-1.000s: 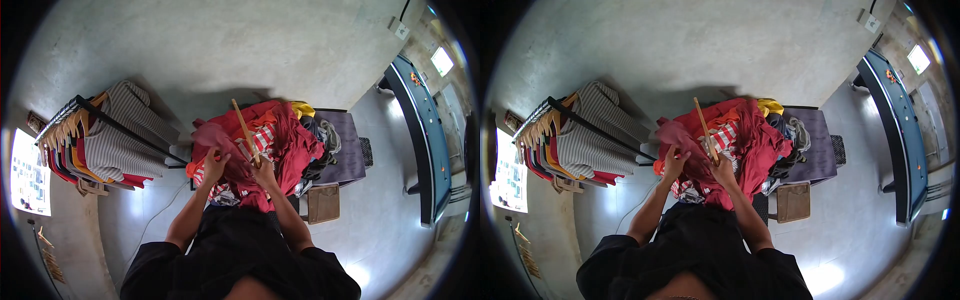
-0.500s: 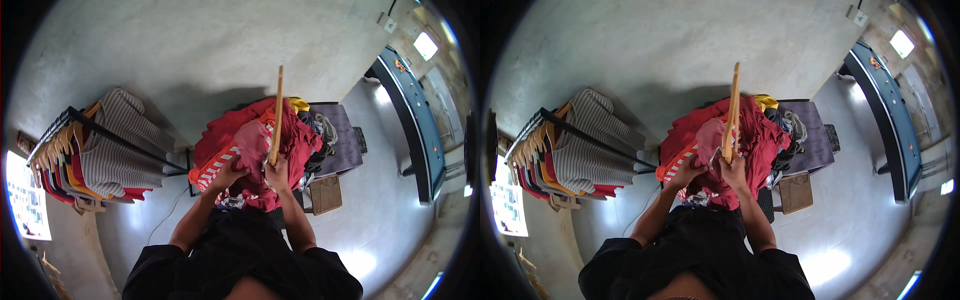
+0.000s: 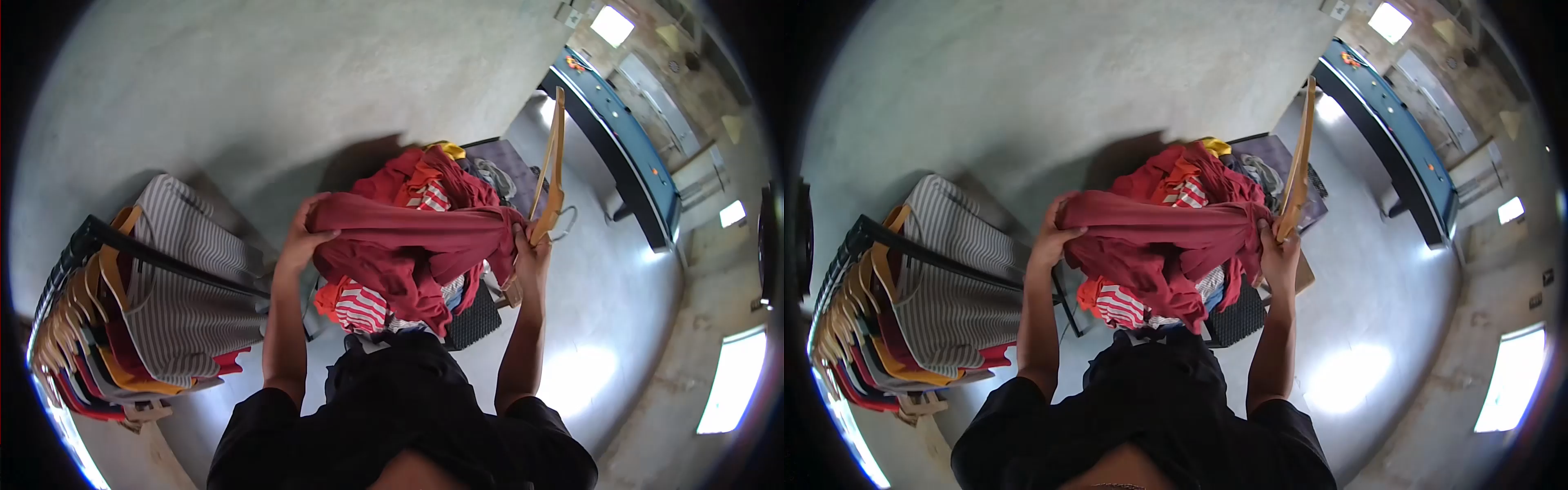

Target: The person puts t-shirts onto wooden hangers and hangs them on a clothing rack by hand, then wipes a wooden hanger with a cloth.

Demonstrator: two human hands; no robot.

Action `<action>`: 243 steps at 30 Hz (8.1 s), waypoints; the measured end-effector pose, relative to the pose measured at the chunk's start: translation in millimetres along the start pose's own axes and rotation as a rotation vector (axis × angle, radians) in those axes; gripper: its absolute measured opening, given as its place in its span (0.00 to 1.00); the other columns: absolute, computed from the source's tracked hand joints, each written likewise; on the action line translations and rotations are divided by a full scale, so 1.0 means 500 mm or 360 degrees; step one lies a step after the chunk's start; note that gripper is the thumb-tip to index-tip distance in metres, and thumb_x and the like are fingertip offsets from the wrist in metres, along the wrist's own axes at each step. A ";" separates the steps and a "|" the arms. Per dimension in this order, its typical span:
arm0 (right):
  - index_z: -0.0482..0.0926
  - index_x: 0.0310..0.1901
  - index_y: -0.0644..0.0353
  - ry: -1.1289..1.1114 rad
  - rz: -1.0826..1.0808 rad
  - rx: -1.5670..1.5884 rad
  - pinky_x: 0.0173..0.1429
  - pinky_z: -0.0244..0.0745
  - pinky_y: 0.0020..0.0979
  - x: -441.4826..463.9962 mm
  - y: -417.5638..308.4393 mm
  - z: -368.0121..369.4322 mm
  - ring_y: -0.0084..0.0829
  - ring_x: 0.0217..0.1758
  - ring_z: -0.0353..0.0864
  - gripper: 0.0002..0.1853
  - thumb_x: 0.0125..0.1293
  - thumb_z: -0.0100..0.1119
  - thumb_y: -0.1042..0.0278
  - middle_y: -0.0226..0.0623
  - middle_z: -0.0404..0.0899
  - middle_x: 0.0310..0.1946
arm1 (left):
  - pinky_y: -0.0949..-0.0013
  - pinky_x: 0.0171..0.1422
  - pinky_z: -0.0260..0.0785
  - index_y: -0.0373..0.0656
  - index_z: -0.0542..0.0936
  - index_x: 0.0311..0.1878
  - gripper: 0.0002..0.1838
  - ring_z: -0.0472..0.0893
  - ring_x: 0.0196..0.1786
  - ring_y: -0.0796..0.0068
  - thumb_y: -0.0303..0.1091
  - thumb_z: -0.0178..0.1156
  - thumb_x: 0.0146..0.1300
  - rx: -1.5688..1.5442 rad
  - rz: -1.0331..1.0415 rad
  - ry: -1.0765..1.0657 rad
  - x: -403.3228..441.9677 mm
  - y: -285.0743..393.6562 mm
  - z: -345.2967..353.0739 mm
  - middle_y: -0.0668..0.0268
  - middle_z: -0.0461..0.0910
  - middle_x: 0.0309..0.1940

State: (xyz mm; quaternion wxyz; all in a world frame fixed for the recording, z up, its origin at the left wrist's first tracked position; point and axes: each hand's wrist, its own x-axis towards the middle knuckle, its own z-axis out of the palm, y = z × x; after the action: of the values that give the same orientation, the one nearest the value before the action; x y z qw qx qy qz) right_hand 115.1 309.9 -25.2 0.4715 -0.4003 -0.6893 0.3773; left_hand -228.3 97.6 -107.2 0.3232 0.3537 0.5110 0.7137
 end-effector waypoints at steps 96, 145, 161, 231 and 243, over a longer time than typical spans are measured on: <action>0.72 0.37 0.64 -0.0009 0.0465 0.0645 0.44 0.71 0.25 -0.396 0.063 -0.783 0.23 0.36 0.75 0.09 0.55 0.59 0.83 0.33 0.78 0.31 | 0.66 0.40 0.72 0.36 0.82 0.41 0.07 0.81 0.34 0.68 0.22 0.60 0.60 0.1085 0.0187 -0.0946 -0.414 0.073 0.675 0.61 0.82 0.32; 0.75 0.43 0.65 -0.0274 -0.0091 -0.0641 0.39 0.72 0.47 0.189 0.218 0.173 0.59 0.36 0.79 0.12 0.65 0.60 0.66 0.56 0.78 0.30 | 0.55 0.43 0.73 0.39 0.76 0.39 0.17 0.80 0.36 0.55 0.42 0.68 0.57 0.1503 -0.0151 -0.0320 0.148 -0.154 0.182 0.57 0.77 0.36; 0.72 0.35 0.65 -0.0724 0.0121 -0.0562 0.35 0.74 0.47 -0.154 0.295 0.002 0.56 0.34 0.80 0.17 0.64 0.64 0.57 0.53 0.78 0.27 | 0.34 0.75 0.45 0.47 0.58 0.74 0.44 0.53 0.76 0.47 0.46 0.66 0.57 0.2379 0.0090 -0.0248 -0.247 -0.385 0.315 0.52 0.49 0.76; 0.75 0.47 0.68 -0.1141 0.0545 -0.0214 0.34 0.75 0.38 -0.464 0.276 -0.478 0.38 0.25 0.83 0.13 0.69 0.55 0.65 0.45 0.80 0.22 | 0.51 0.49 0.73 0.39 0.77 0.40 0.12 0.81 0.47 0.47 0.33 0.61 0.55 0.1961 -0.0077 -0.0160 -0.379 -0.276 0.481 0.51 0.82 0.39; 0.74 0.49 0.55 -0.0897 0.0303 -0.0397 0.39 0.74 0.53 -0.478 0.264 -0.306 0.57 0.36 0.82 0.12 0.73 0.49 0.57 0.53 0.82 0.33 | 0.45 0.42 0.73 0.32 0.81 0.28 0.33 0.81 0.35 0.39 0.58 0.49 0.70 0.1924 -0.0063 0.0009 -0.270 -0.097 0.591 0.41 0.79 0.26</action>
State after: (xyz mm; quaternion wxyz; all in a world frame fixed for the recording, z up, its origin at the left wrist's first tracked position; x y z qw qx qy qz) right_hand 342.6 167.0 -185.5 0.1719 -0.3974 -0.7931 0.4283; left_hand 96.4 147.8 -110.1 0.0768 0.4632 0.8334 0.2915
